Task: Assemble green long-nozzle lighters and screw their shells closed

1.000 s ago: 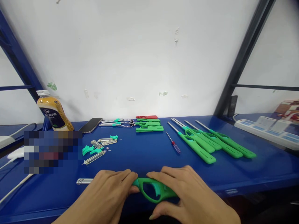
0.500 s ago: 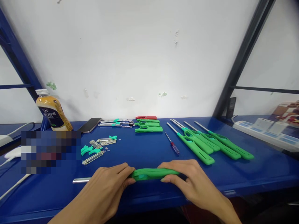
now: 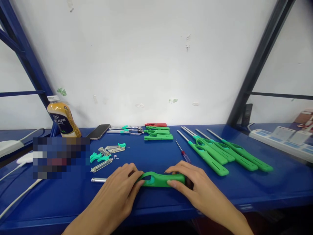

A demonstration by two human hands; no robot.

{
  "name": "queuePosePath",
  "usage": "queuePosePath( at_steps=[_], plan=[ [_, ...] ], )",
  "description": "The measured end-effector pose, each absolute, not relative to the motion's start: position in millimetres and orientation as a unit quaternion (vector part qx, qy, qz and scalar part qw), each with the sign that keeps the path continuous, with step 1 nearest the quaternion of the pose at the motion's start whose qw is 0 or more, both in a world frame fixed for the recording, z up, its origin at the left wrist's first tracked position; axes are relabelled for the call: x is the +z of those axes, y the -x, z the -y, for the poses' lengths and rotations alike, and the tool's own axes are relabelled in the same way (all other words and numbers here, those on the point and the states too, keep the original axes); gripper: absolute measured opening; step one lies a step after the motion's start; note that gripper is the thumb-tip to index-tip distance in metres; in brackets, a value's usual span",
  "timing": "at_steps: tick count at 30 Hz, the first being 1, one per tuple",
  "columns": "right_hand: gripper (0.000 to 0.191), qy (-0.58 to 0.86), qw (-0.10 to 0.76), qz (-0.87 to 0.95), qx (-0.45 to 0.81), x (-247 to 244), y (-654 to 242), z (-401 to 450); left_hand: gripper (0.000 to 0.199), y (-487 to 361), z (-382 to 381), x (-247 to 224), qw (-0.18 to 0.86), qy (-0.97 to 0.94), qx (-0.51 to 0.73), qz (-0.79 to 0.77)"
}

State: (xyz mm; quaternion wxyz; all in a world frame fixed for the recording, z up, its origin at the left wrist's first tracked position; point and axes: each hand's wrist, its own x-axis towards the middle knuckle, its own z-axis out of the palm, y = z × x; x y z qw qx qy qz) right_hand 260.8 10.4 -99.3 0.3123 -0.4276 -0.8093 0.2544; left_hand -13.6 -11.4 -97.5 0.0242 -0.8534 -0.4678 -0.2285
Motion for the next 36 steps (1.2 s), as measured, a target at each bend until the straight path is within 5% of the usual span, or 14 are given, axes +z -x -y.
queuePosePath(
  at_steps=[8,19,27,32,36],
  plan=[
    [0.032,0.449,0.345,0.786,0.249,-102,-264,-16,0.031,22,1,-110,0.016,0.841,-0.24,0.485],
    [0.026,0.453,0.361,0.768,0.272,-100,-267,-17,0.031,29,-7,-106,0.111,0.85,-0.253,0.448],
    [0.027,0.467,0.38,0.769,0.215,-109,-262,-22,0.031,28,-2,-104,0.082,0.851,-0.252,0.453],
    [0.031,0.546,0.464,0.695,0.055,-114,-277,-28,0.039,70,-26,-92,0.129,0.83,-0.241,0.486],
    [0.032,0.572,0.423,0.7,-0.062,-120,-287,-35,0.04,113,-51,-86,0.119,0.814,-0.211,0.528]
  ],
)
